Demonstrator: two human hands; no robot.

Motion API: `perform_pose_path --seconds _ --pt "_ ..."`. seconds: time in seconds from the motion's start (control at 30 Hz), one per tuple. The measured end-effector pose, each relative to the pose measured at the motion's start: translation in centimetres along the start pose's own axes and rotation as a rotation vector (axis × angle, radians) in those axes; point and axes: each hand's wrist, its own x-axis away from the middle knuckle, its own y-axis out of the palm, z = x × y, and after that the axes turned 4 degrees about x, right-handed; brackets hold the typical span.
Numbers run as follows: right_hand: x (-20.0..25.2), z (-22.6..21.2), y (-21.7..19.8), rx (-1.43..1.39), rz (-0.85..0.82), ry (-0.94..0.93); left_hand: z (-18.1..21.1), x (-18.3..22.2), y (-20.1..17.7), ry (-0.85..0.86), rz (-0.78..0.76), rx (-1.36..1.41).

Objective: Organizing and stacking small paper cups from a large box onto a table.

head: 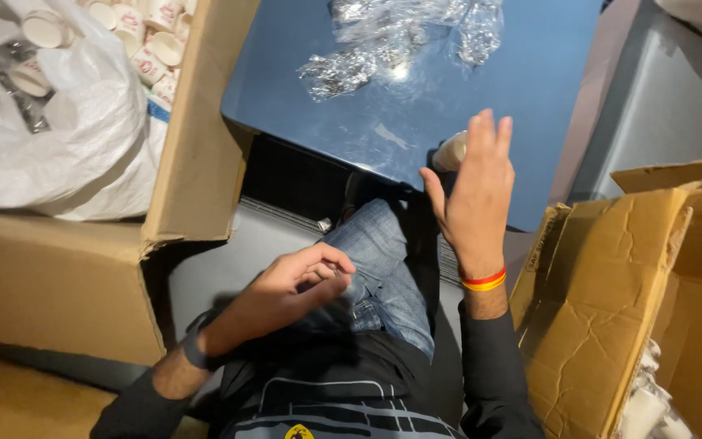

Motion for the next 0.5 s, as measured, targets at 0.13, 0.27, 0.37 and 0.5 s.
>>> perform_pose_path --seconds 0.13,0.27,0.37,0.5 --pt "0.2 0.2 1.6 0.096 -0.279 0.009 6.5 5.1 1.1 0.355 0.056 -0.668" --pt "0.5 -0.6 -0.5 0.022 -0.132 -0.021 10.5 8.2 -0.5 0.562 0.173 -1.175" --pt "2.6 -1.5 -2.5 -0.097 -0.038 0.172 14.2 7.2 -4.8 0.480 0.251 -1.355" --pt "5.1 -2.3 -3.5 -0.130 0.059 0.224 19.3 1.8 -14.6 0.520 0.336 -1.526"
